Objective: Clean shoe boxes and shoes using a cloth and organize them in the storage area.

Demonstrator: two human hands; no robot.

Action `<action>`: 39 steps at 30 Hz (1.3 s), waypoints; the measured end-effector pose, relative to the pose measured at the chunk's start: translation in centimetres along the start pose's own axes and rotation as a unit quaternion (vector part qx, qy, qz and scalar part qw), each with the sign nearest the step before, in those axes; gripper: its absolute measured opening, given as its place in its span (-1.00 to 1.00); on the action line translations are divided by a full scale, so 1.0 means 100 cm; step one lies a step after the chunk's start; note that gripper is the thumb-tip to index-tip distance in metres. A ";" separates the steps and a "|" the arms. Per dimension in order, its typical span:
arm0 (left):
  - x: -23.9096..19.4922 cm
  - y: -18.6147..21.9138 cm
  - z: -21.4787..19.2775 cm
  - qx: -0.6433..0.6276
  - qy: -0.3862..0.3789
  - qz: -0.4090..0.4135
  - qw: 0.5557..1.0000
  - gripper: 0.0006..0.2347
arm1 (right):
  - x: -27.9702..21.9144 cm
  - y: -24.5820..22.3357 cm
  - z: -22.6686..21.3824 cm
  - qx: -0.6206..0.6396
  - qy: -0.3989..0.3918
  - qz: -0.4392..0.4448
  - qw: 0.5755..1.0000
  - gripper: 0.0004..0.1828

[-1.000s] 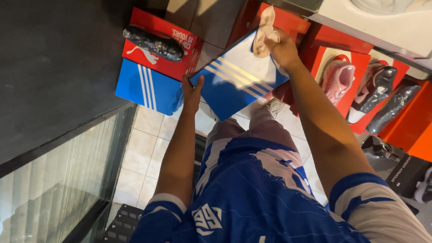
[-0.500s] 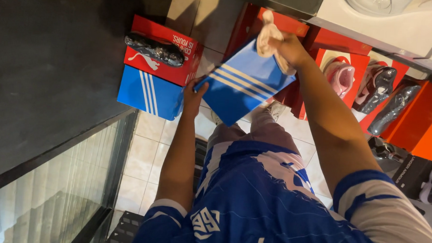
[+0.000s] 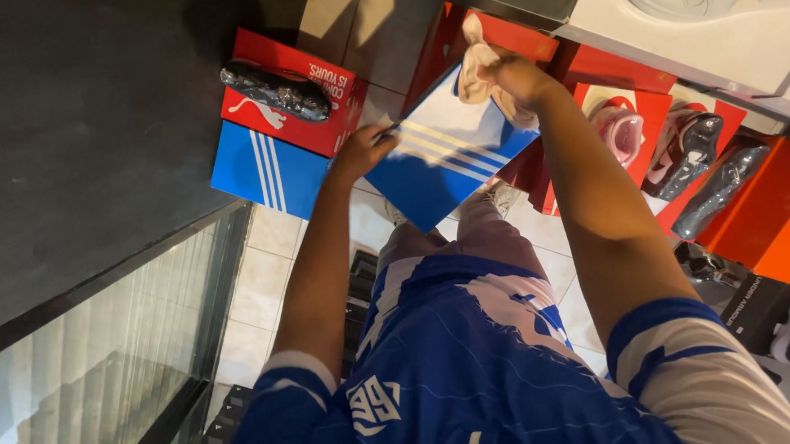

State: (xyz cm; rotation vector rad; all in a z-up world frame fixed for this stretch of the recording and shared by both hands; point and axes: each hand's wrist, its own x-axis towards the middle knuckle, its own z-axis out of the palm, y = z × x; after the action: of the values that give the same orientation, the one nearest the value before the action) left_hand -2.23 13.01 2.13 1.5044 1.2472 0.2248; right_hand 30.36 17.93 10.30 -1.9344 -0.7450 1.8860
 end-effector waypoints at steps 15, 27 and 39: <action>0.180 0.057 0.075 -0.059 -0.017 0.151 0.987 -0.65 | 0.046 0.061 -0.025 0.065 0.026 -0.255 0.964 -0.60; 0.197 0.075 0.071 -0.044 -0.053 0.179 0.981 -0.70 | 0.086 0.075 -0.041 0.061 0.221 -0.040 0.972 -0.51; 0.208 0.070 0.061 0.008 -0.113 0.169 0.979 -0.54 | 0.024 0.049 -0.050 0.023 0.034 -0.049 0.998 -0.21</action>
State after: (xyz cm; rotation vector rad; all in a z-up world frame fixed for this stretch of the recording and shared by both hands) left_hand 14.87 26.69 -4.06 1.7012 0.8113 0.2582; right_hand 35.97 15.95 5.79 -1.8896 -0.7543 1.7553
